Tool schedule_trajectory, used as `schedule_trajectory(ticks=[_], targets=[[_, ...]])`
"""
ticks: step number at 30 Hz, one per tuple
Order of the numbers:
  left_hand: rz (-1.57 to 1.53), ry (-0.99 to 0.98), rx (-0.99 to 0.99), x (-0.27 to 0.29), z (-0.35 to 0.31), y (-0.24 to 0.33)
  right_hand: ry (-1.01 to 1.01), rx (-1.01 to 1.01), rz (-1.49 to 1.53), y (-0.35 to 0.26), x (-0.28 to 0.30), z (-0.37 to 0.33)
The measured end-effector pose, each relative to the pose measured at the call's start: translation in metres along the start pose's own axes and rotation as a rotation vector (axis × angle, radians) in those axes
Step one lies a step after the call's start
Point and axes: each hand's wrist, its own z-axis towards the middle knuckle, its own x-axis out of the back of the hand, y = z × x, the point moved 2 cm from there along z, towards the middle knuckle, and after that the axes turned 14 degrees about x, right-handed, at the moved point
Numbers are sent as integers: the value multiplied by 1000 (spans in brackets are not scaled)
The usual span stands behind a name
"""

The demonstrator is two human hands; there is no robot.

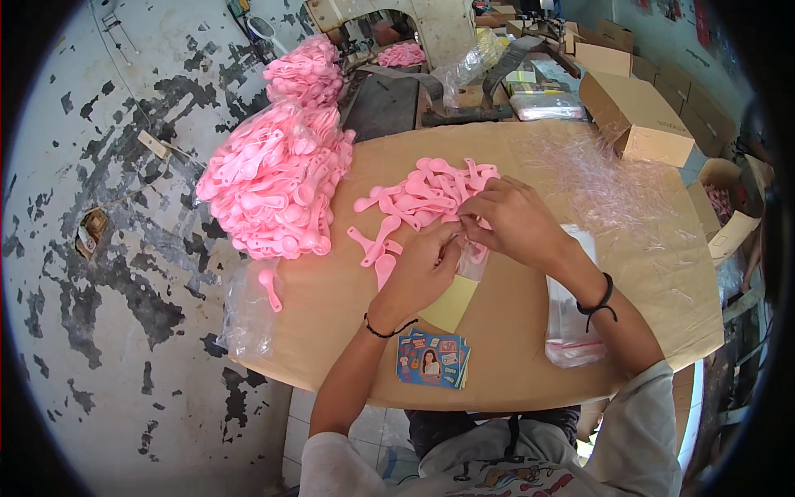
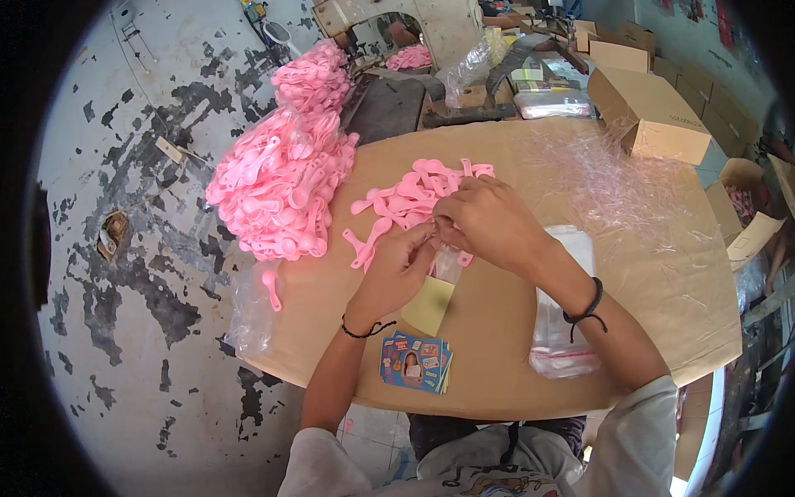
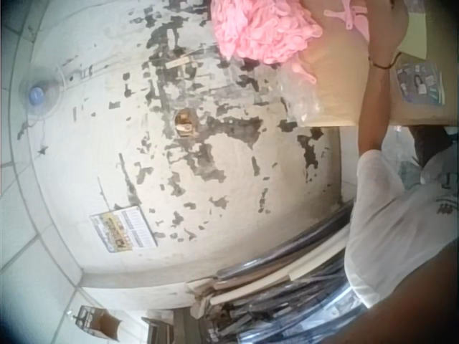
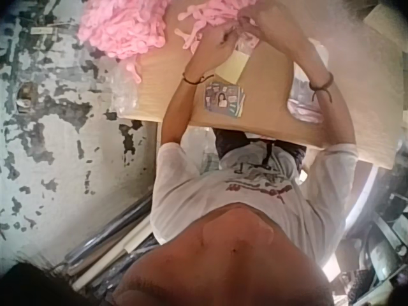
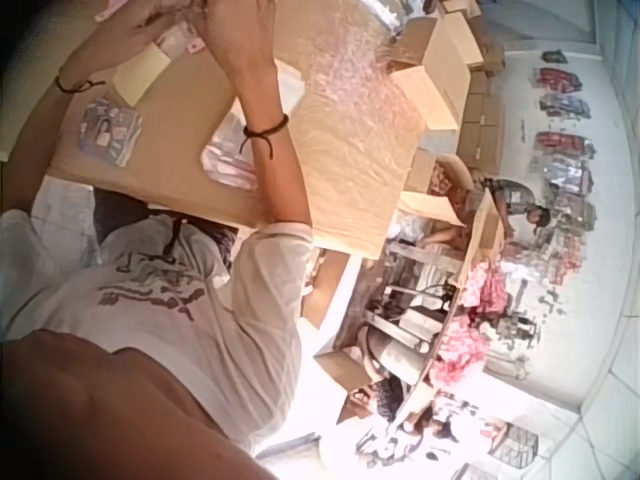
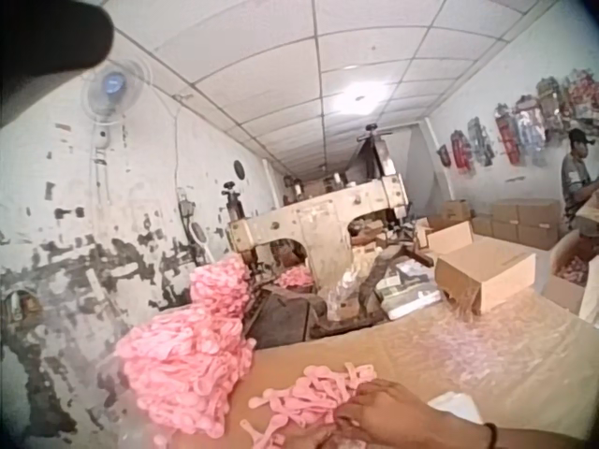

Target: Packaging pink plastic spoons and cartoon cards into plastic bags.

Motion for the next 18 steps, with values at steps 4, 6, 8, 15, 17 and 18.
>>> schedule_trajectory(ticks=[4, 6, 8, 15, 17, 18], targets=[[29, 69, -46, -3, 2, -4, 91, -260, 97, 12, 1, -1], [-9, 59, -56, -6, 2, -3, 237, -376, 247, 25, 16, -3], [-445, -3, 116, -7, 2, -7, 330, -293, 461, 43, 42, -3], [-607, 2, 191, 5, 16, -31, 5, -367, 1008, 97, 117, -56], [-634, -41, 247, 4, 16, -33, -65, -635, 637, 149, 90, -97], [-717, -89, 311, 1, 18, -39, -53, -641, 618, 174, 82, -119]])
